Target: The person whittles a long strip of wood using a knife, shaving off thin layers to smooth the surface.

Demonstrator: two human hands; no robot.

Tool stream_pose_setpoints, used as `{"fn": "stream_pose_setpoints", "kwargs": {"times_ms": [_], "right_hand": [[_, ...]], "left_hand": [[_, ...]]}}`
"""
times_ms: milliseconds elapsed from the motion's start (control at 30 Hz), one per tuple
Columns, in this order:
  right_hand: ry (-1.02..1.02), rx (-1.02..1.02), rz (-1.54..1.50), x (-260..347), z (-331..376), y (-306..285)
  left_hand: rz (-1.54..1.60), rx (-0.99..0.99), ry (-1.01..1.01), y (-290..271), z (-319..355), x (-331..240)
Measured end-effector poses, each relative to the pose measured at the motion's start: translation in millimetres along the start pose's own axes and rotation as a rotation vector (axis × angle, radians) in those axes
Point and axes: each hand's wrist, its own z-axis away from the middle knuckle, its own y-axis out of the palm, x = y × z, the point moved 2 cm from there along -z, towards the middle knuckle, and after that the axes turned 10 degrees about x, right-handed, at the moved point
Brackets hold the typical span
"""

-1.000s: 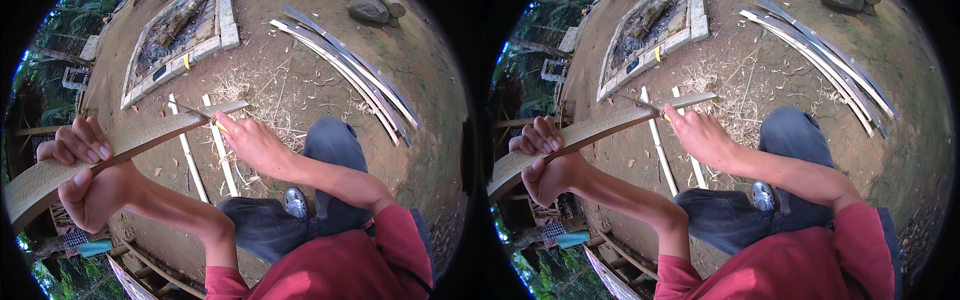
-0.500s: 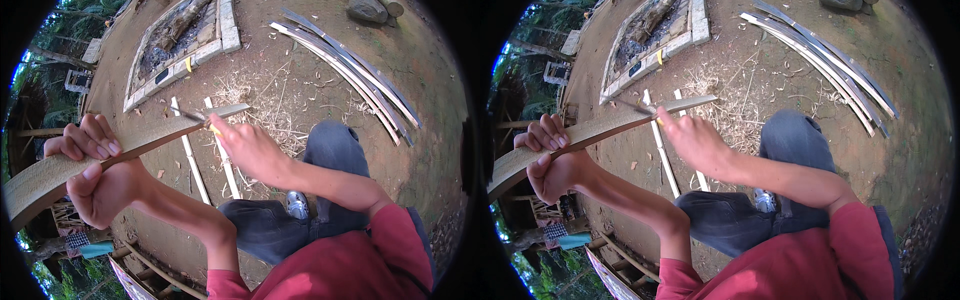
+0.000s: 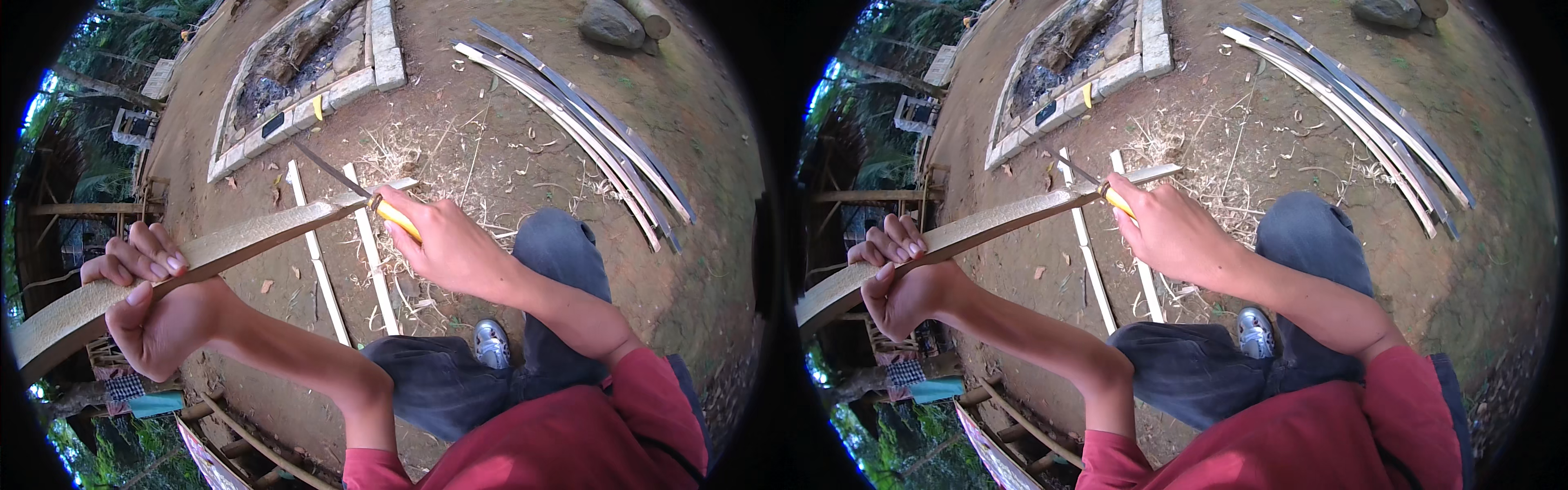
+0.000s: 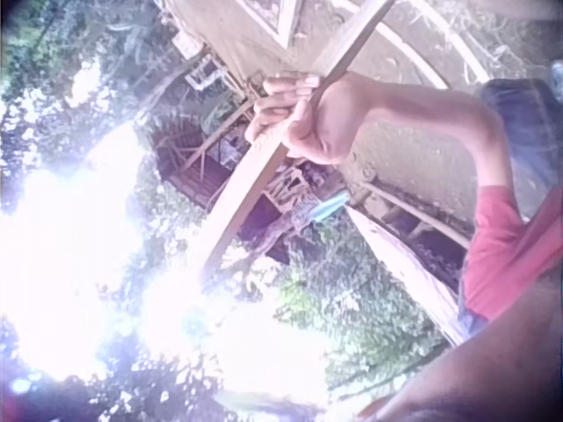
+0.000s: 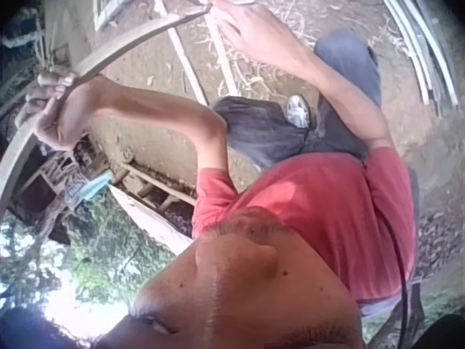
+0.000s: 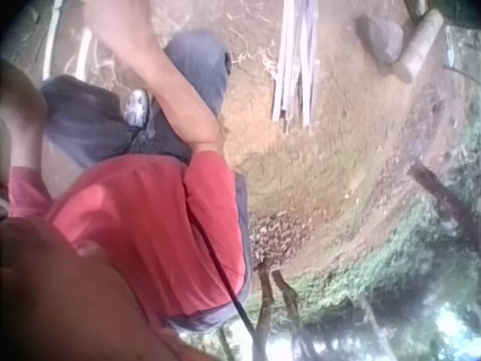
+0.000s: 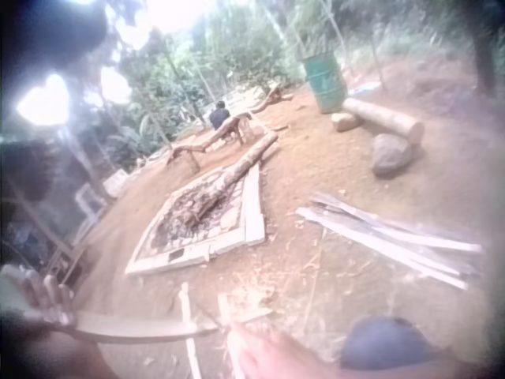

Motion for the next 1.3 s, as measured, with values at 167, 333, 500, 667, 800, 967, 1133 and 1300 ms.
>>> {"fn": "stream_pose_setpoints", "kwargs": {"times_ms": [167,333,500,667,800,967,1133,1300], "right_hand": [[-0.130,0.043,0.117,-12,8,33],[0.036,0.089,0.206,-18,4,43],[-0.134,0.086,-0.005,6,9,47],[-0.144,0.071,0.133,-5,9,51],[-0.071,0.089,0.203,-26,-4,60],[-0.076,0.177,0.134,2,7,53],[-0.021,0.161,0.071,-18,3,61],[-0.126,0.109,0.153,-5,10,56]], "left_hand": [[0.047,0.009,-0.025,-20,0,1],[0.089,0.028,-0.039,-21,2,-4],[-0.007,-0.040,-0.038,-24,7,-18],[-0.037,-0.135,-0.032,-30,16,-10],[-0.114,-0.159,-0.032,-43,21,-29],[-0.138,-0.189,-0.002,-37,29,-30],[-0.173,-0.234,0.016,-30,26,-39],[-0.202,-0.256,-0.009,-24,32,-23]]}}
